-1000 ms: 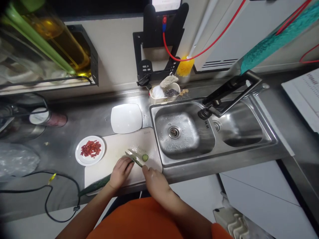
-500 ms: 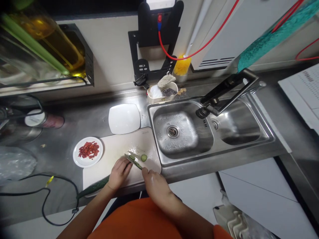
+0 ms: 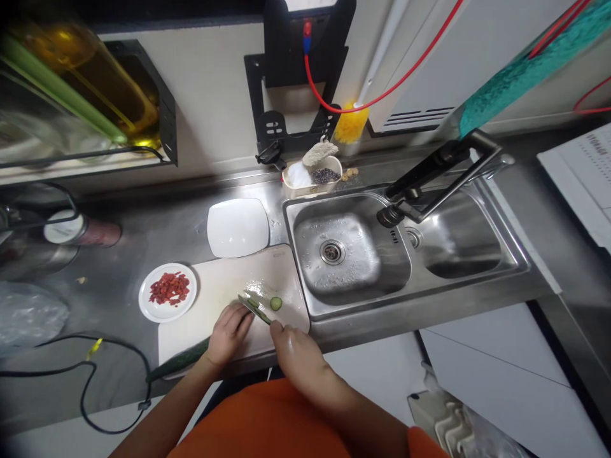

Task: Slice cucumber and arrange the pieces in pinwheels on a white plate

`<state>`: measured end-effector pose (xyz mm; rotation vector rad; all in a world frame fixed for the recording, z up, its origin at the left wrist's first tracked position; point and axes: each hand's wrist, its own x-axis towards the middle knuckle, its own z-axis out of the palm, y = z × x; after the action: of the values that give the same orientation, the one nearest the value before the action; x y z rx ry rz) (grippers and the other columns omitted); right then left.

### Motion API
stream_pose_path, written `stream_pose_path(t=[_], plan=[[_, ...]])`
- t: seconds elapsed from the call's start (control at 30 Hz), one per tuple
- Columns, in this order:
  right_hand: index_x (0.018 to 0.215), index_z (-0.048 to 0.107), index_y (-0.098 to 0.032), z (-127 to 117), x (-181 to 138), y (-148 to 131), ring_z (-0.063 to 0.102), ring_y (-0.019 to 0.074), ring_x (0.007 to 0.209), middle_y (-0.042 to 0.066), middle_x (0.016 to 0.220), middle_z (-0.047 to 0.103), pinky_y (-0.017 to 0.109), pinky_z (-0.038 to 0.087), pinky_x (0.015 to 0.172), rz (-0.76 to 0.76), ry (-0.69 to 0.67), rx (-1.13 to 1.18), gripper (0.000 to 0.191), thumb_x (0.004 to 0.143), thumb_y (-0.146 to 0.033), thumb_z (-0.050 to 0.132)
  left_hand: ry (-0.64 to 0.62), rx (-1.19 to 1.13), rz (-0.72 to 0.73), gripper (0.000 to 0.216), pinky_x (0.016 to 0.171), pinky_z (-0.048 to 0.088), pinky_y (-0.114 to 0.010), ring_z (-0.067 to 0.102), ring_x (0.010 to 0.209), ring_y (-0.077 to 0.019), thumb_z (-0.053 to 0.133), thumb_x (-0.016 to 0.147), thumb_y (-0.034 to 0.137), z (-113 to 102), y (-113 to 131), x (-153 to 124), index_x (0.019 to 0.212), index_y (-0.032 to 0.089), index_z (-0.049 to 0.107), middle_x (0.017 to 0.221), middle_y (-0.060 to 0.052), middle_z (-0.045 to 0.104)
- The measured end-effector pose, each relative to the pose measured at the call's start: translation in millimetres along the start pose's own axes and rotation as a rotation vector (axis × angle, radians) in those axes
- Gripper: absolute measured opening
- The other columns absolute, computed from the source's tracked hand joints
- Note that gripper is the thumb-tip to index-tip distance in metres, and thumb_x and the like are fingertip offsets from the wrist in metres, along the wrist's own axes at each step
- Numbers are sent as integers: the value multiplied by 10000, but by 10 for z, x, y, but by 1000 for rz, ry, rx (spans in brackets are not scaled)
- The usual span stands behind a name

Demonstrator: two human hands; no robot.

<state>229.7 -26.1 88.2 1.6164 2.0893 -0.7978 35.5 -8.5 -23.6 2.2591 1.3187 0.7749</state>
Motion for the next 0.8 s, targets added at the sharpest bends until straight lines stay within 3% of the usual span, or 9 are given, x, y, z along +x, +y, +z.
stream_pose_path(t=[0.3, 0.8], plan=[[1053, 557, -173, 21, 99, -11, 624, 176, 682, 65, 791, 645, 242, 434, 582, -3, 26, 43, 337, 849, -32, 329, -5, -14, -4, 204, 953, 495, -406, 616, 990, -193, 507, 887, 177, -7, 6, 15, 1073, 180, 591, 990, -68, 668], [1153, 567, -153, 127, 311, -73, 627, 205, 770, 93, 856, 666, 275, 464, 666, -9, 32, 71, 399, 869, -39, 311, -25, -29, -24, 218, 938, 499, -406, 618, 1002, -197, 482, 902, 195, -4, -2, 10, 1090, 182, 591, 1008, -75, 675]])
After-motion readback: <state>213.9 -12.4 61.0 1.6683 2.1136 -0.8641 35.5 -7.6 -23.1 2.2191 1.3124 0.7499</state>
